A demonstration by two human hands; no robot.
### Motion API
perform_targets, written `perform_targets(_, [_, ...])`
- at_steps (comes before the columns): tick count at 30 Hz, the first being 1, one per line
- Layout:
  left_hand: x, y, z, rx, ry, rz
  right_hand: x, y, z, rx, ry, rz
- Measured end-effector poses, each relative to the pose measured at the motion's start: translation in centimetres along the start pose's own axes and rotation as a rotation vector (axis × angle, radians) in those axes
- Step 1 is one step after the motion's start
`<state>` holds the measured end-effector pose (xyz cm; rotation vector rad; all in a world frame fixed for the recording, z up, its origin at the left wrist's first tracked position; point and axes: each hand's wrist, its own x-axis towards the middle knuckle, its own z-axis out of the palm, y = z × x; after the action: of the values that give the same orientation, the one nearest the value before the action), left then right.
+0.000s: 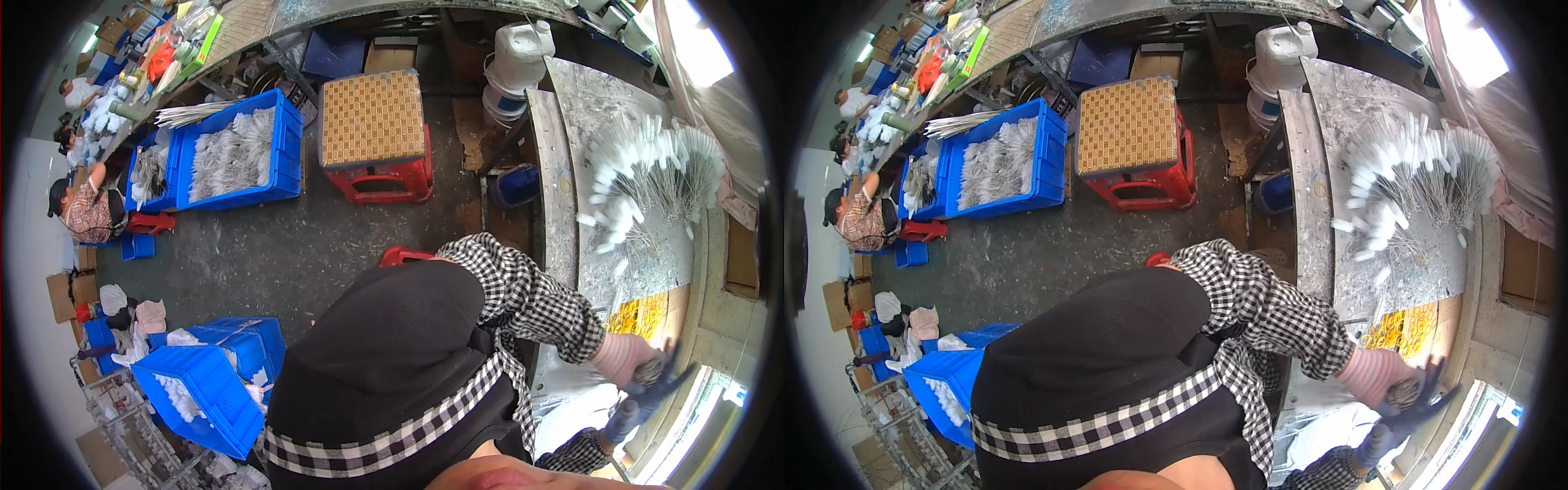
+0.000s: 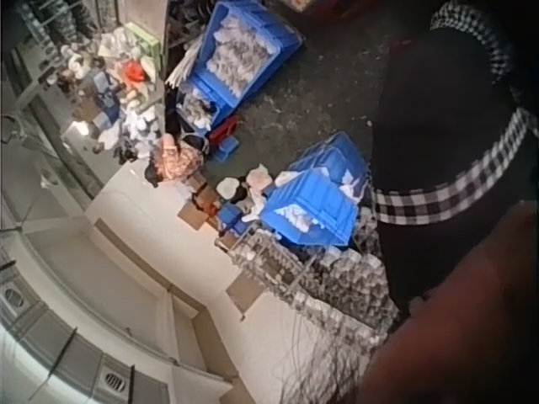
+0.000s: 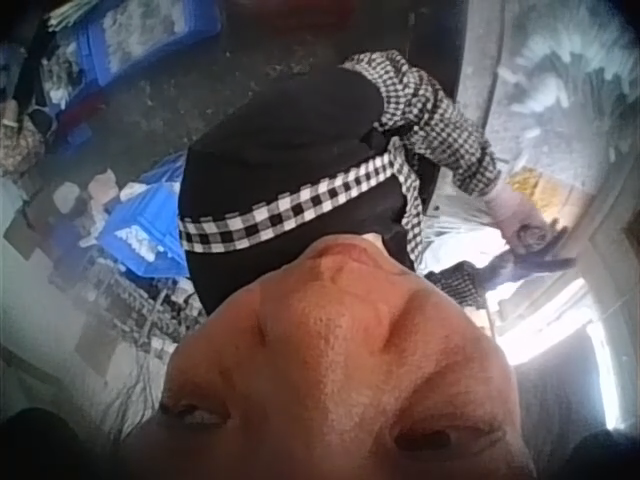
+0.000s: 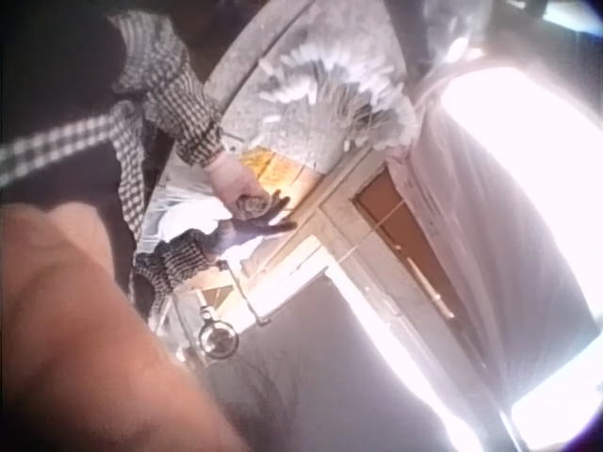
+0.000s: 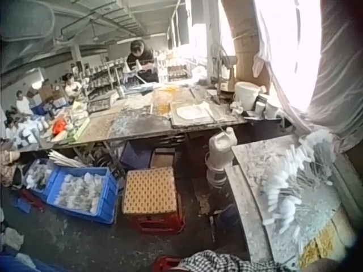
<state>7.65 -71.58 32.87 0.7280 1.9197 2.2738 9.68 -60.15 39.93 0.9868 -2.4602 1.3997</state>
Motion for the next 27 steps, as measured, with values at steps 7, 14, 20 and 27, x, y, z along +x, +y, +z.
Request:
perform_targets(7, [-2.5, 3.1, -3.3, 0.047, 0.113, 0.155, -4.5, 8.3, 2.7, -0.139, 0.015, 0.191])
perform_targets(14, [-2.0, 6.4, -4.8, 0.443, 0.234, 0.853, -4.9, 8.6, 2.8, -0.619, -0.129, 0.306])
perform_targets(20, [-2.9, -1.9, -6.3, 0.751, 0.135, 0.693, -4.8, 10.5, 6.5, -0.272, 0.084, 0.083])
perform_targets(27, [2.7, 2.2, -3.3, 0.633, 0.031, 0.656, -9.1, 17.3, 2.1, -0.693, -0.237, 0.370])
